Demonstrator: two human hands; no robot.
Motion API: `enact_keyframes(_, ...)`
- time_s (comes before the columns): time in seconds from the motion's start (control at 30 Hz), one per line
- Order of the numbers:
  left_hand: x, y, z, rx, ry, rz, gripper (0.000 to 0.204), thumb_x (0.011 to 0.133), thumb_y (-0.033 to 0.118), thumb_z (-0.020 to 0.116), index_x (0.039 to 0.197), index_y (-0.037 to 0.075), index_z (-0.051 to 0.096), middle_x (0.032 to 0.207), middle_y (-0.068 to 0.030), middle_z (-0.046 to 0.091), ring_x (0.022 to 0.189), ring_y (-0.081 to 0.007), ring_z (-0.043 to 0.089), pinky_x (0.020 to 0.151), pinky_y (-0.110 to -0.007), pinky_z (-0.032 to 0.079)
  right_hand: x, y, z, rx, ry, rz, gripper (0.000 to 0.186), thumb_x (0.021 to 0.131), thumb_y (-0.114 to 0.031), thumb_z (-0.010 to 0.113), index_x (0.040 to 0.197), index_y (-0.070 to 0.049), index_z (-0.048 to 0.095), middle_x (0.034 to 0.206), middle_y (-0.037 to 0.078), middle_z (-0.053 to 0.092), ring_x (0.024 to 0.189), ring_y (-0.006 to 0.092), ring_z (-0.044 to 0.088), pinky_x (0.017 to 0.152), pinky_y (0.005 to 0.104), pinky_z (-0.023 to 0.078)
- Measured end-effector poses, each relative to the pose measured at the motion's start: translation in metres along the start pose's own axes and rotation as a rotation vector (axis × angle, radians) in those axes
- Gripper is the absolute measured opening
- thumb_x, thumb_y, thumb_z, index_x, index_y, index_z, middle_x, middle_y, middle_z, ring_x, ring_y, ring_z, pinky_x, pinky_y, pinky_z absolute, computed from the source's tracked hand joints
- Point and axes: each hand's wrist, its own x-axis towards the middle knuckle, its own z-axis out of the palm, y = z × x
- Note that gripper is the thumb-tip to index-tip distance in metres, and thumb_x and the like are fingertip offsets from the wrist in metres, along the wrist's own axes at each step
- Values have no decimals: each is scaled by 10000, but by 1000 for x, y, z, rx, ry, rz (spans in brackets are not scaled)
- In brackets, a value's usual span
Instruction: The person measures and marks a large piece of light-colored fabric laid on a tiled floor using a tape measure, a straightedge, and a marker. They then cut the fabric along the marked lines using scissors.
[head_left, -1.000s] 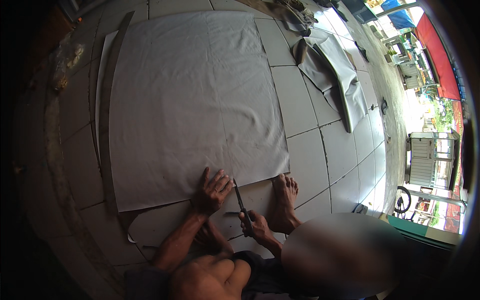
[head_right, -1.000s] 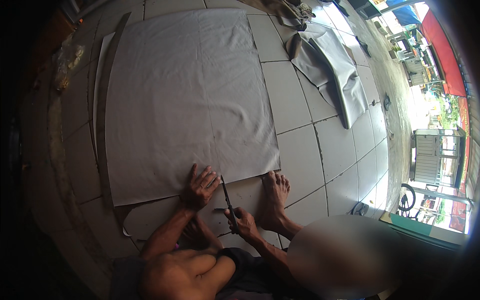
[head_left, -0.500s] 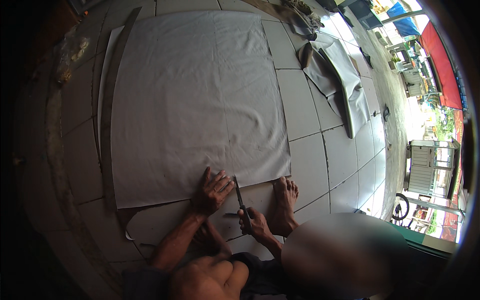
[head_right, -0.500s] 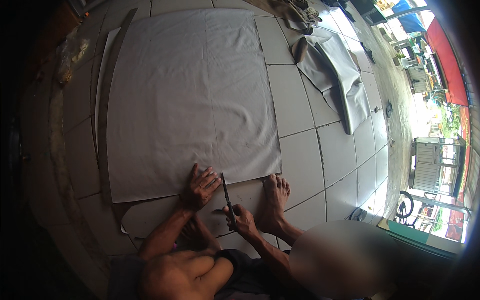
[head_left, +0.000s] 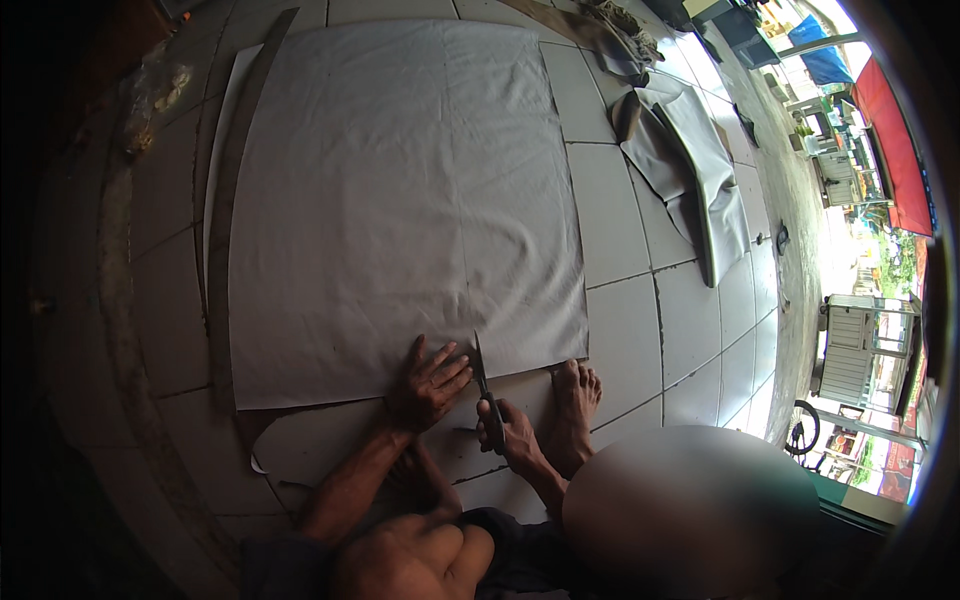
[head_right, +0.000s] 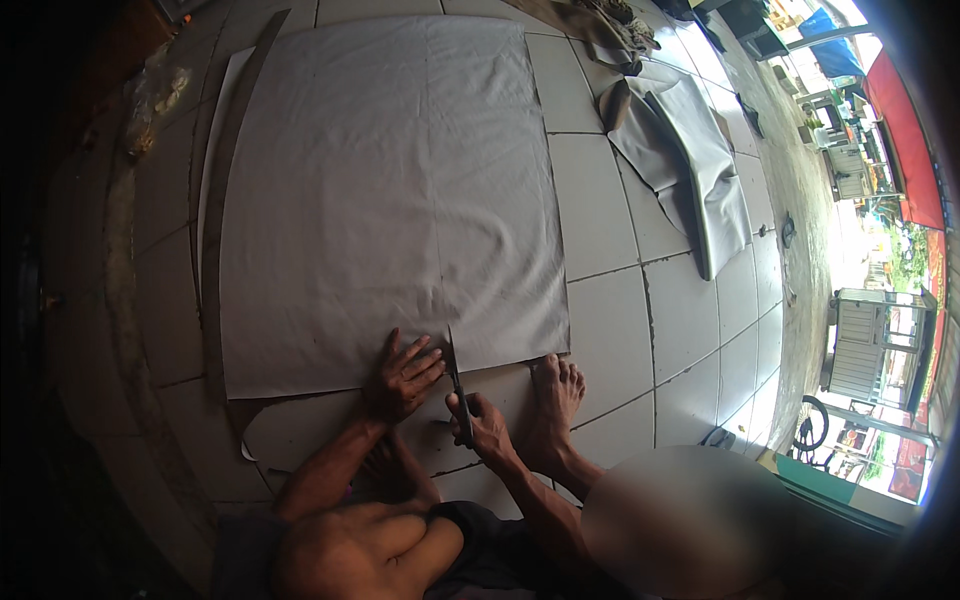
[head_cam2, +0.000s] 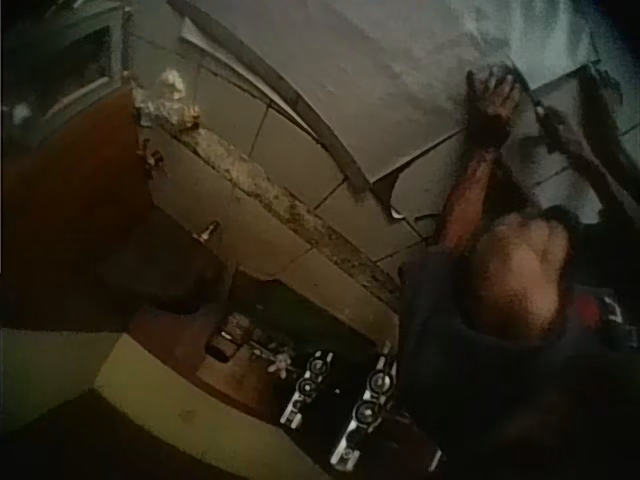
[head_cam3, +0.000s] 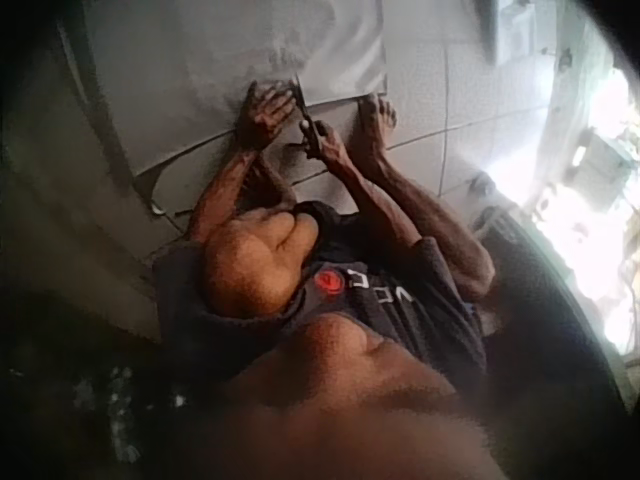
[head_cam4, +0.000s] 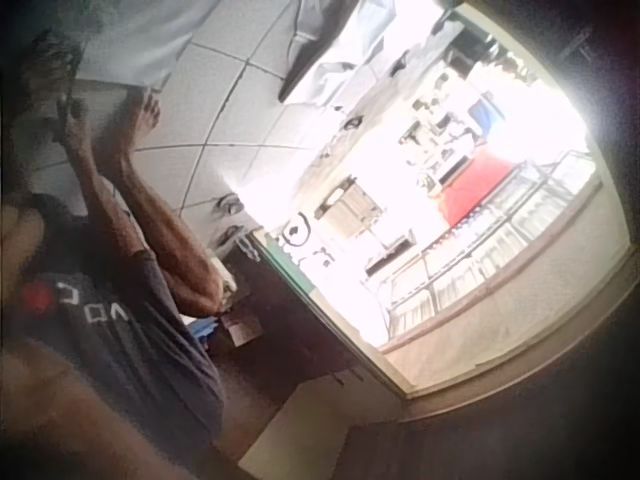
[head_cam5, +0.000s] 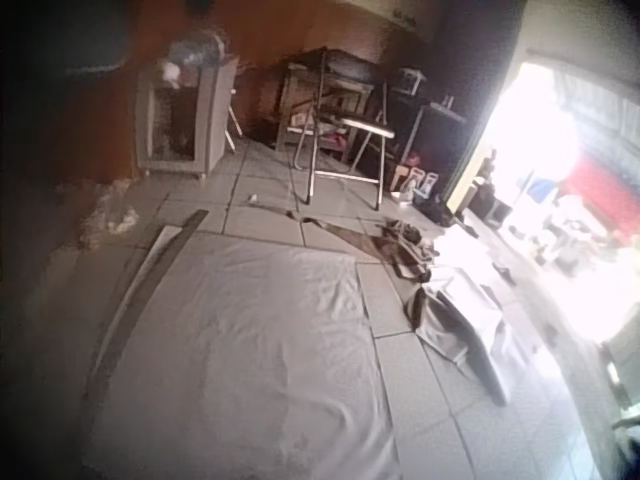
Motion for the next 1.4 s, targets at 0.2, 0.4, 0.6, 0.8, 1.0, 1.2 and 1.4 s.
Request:
enact_keyframes(0.2,2,0,0,22,24,0,347,860,155,719,1204,167,758,1295,4,723,1391,-262,554,1258,-661,229,7,-5,2,-58,12,-6,681,928,-605,729,1073,49,607,782,66,628,641,127,613,571,291,517)
enact_keyframes(0.4,2,1,-1,30,19,-12,294,875,165,720,1166,167,764,1256,-4,736,1379,-260,565,1246,-663,248,19,-10,1,-31,26,-24,680,928,-591,737,1074,62,620,806,82,647,644,131,619,553,297,509)
enact_keyframes(0.6,3,1,-2,3,22,-14,366,851,141,745,1215,174,746,1260,8,728,1376,-266,571,1259,-648,236,29,-10,0,-73,9,-27,580,967,-560,705,1078,-1,596,806,24,613,656,113,610,571,276,499)
enact_keyframes(0.8,3,2,-2,15,18,-22,320,904,181,698,1222,178,738,1278,-8,719,1345,-265,594,1228,-665,279,35,-14,2,-2,-6,-35,580,964,-563,710,1082,-6,596,805,16,612,667,105,606,585,262,493)
enact_keyframes(1.0,2,1,1,-4,32,-28,306,895,160,722,1200,178,743,1231,-18,732,1301,-280,631,1224,-672,278,44,-23,3,31,-2,-66,684,929,-603,735,1103,42,590,802,42,610,661,118,590,571,281,498)
enact_keyframes(1.2,1,1,4,31,13,-34,314,928,158,674,1237,185,720,1241,-11,730,1300,-271,632,1225,-672,281,47,-33,4,14,-20,-55,597,962,-565,710,1098,6,600,800,32,611,631,115,599,545,273,497)
enact_keyframes(1.4,2,2,4,42,29,-34,356,930,163,631,1280,186,691,1290,11,715,1305,-265,630,1238,-660,276,57,-43,5,37,-14,-64,596,969,-574,694,1105,1,611,804,35,615,618,119,600,534,276,498)
